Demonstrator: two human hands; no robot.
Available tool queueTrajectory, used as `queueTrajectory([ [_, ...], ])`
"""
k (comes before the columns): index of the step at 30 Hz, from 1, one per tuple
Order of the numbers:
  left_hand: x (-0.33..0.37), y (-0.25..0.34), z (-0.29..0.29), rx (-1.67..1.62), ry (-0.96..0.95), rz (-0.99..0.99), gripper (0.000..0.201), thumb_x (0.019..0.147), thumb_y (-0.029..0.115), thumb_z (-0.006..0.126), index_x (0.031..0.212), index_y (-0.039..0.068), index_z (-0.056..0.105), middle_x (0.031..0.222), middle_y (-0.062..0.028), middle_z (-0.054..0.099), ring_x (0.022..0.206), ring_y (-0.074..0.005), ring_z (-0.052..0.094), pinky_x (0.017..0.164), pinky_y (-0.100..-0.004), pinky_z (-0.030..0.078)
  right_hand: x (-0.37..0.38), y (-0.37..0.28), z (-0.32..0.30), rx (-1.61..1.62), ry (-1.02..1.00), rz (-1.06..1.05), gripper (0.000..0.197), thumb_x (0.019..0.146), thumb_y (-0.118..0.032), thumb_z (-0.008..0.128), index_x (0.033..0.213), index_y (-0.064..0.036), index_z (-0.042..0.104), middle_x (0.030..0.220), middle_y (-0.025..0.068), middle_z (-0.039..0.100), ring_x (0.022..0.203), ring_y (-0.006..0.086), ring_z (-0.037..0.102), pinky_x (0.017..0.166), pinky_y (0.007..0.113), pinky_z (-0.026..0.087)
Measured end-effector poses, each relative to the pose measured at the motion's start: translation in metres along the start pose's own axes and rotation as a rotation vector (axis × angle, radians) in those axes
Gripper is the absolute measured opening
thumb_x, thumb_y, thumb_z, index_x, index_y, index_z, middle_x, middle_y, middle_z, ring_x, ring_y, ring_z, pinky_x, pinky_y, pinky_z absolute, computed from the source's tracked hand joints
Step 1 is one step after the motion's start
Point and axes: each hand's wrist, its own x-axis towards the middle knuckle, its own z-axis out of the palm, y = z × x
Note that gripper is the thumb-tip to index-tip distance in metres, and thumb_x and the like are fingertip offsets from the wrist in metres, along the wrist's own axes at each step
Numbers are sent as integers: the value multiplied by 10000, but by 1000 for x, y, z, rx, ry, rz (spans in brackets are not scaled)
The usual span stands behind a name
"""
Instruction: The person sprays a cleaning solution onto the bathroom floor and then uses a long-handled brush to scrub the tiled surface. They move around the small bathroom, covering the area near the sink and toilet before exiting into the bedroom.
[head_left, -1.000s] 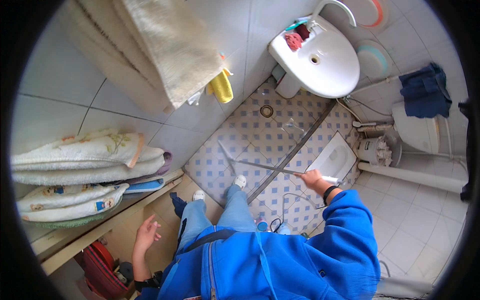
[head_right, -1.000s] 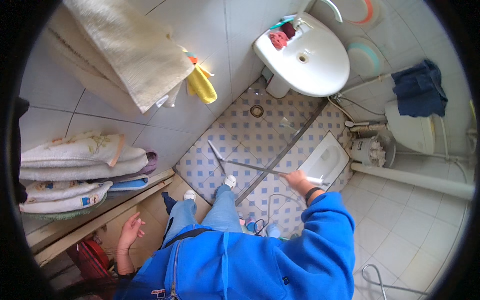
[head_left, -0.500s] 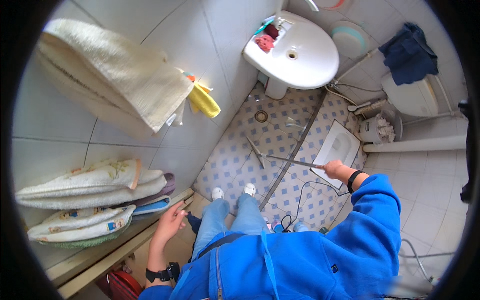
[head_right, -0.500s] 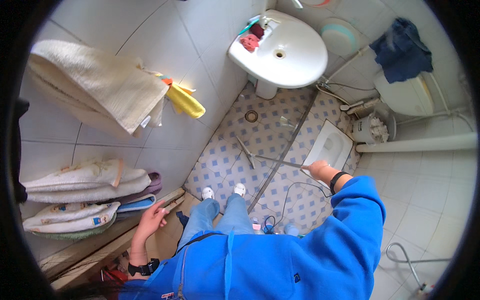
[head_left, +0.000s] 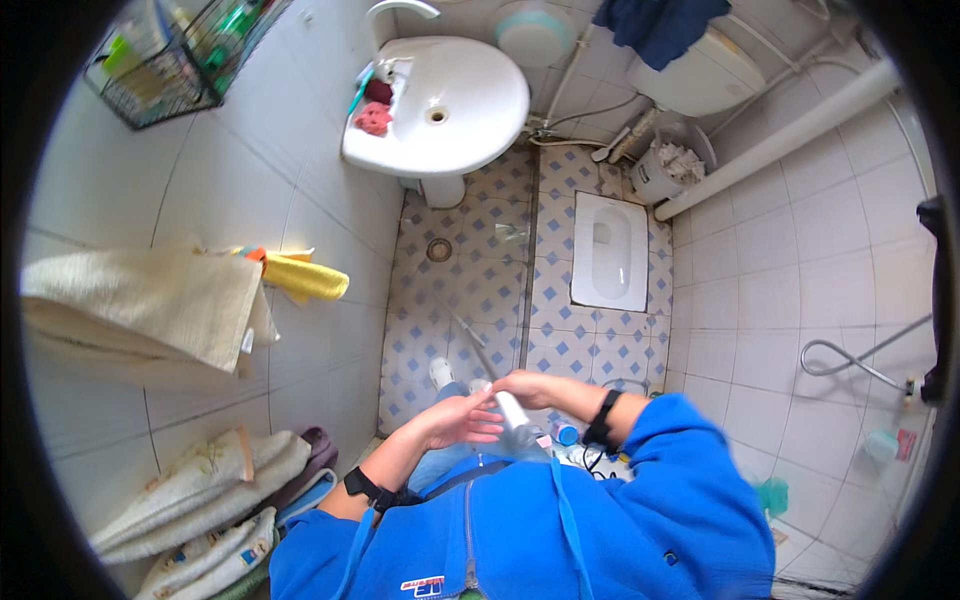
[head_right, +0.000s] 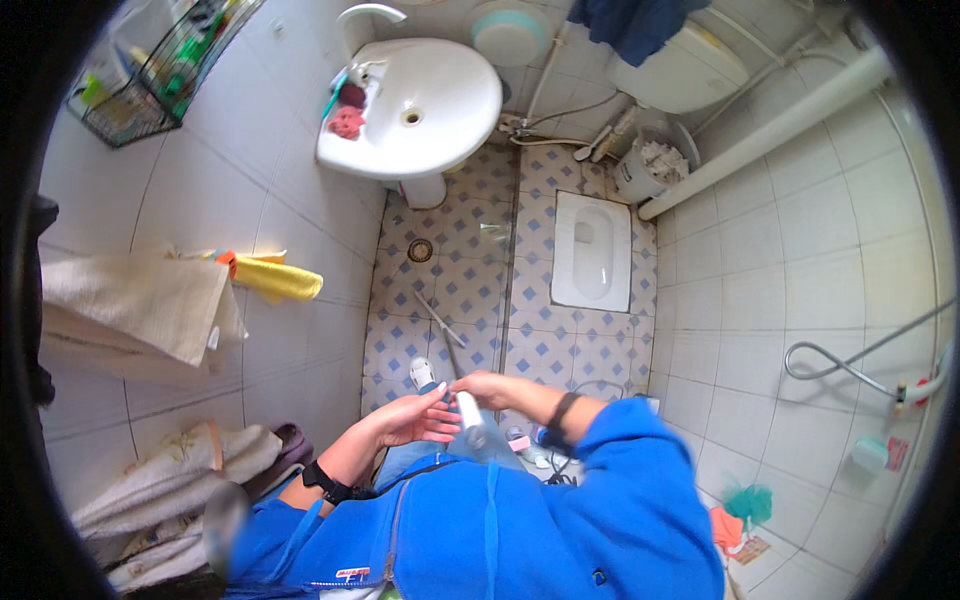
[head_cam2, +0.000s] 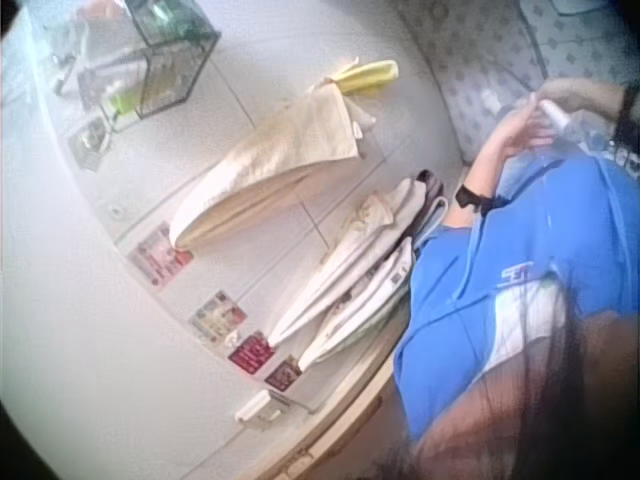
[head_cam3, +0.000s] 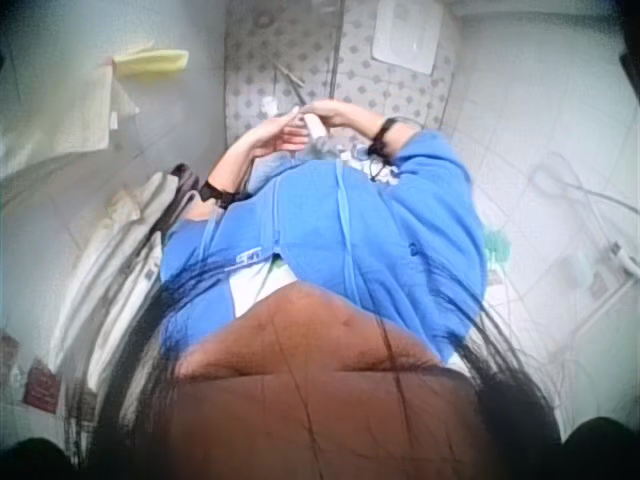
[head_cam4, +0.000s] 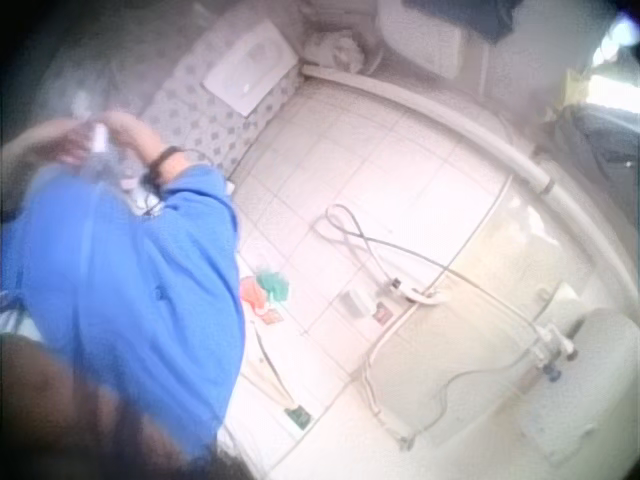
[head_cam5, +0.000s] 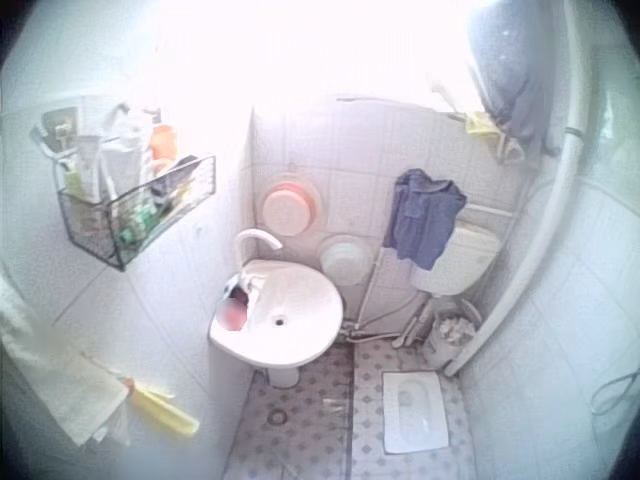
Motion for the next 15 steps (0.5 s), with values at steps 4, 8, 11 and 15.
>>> queueTrajectory([
  [4,12,-8,2,-104,-50,-59,406,960,255,626,1218,11,430,1074,-178,615,1002,-290,674,861,-389,599,104,21,36,359,252,-26,154,953,-78,481,930,25,593,774,94,594,645,176,565,549,311,472],
  [8,-7,-7,-10,95,127,23,403,936,10,547,1281,23,339,808,-69,542,618,-138,585,514,-269,516,142,31,68,542,348,-179,136,961,-69,445,905,2,546,644,55,512,520,162,481,437,299,393],
  [11,-42,2,-36,344,146,-20,471,948,46,535,1381,46,352,827,-35,536,616,-113,551,534,-253,493,146,29,84,576,298,-147,213,1029,-185,429,1022,19,492,763,78,551,607,215,572,573,371,572],
  [15,-50,14,-75,267,190,-134,562,990,126,527,1501,162,296,809,-4,531,575,-77,491,499,-224,452,163,23,81,722,341,-109,275,1032,-211,426,1146,31,490,798,94,575,719,265,644,639,421,604],
])
